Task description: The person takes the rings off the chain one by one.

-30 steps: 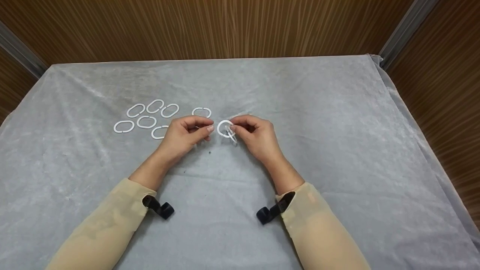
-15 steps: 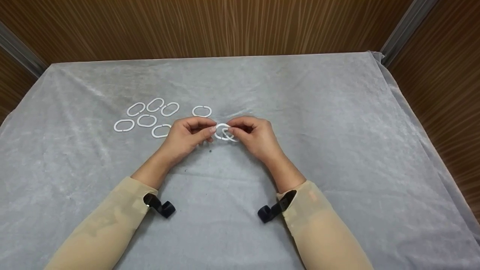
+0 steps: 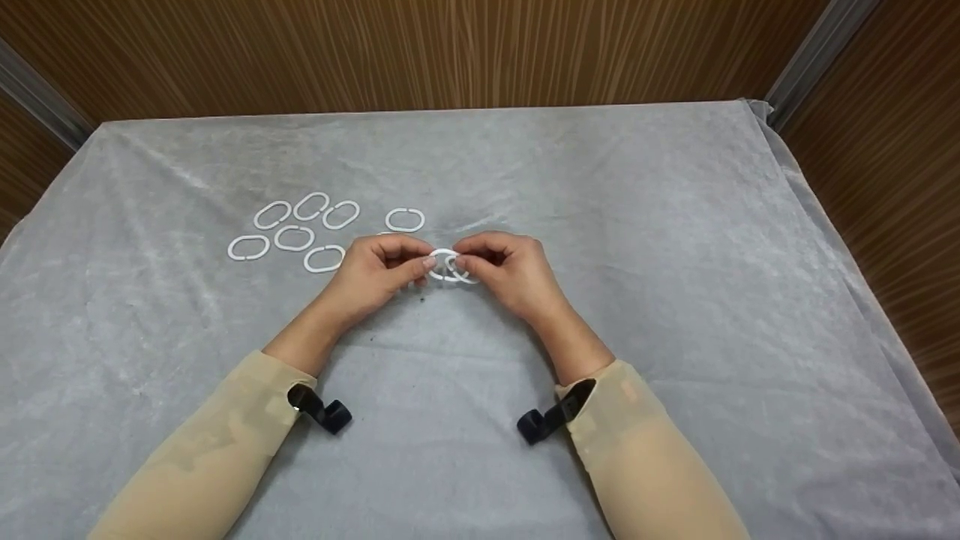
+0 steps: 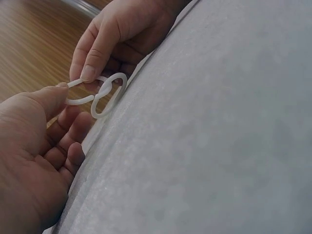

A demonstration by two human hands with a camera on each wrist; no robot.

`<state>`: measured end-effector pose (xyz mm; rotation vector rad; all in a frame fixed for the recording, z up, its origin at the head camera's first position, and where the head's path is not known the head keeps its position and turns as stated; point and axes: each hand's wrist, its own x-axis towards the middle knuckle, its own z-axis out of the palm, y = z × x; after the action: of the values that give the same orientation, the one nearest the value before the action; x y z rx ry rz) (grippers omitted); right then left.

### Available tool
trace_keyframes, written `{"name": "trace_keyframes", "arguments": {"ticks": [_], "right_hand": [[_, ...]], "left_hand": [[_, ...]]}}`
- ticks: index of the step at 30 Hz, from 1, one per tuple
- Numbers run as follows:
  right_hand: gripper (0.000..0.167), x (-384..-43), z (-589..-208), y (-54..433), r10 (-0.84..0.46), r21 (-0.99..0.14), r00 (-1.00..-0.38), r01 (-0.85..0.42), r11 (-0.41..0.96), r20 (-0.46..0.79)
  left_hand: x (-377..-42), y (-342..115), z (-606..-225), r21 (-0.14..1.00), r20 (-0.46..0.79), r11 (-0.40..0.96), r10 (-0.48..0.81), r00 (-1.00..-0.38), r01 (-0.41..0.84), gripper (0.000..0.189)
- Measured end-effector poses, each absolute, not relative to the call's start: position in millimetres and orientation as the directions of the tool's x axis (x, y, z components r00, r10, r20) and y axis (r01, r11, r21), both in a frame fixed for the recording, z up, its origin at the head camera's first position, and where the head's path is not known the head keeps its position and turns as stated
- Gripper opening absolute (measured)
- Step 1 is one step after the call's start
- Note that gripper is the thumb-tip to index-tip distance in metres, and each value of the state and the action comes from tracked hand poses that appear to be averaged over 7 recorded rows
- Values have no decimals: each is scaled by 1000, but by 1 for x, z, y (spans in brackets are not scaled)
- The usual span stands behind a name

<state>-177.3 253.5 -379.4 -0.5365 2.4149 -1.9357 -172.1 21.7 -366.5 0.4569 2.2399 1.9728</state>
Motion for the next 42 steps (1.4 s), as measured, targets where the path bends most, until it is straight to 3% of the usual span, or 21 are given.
{"name": "trace_keyframes", "arguments": {"ticks": [16, 25, 42], "right_hand": [[25, -178, -382, 254, -203, -966, -960, -222, 129, 194], [29, -179, -383, 254, -184, -971, -967, -203, 130, 177], [44, -179, -381, 254, -309, -969, -942, -190, 155, 135]], "left_hand": [[-172, 22, -366, 987, 70, 123, 247, -966, 103, 12], [-174, 24, -365, 998, 28, 55, 193, -981, 40, 10], [-174, 23, -362, 999, -27, 35, 137, -990, -22, 11]]}}
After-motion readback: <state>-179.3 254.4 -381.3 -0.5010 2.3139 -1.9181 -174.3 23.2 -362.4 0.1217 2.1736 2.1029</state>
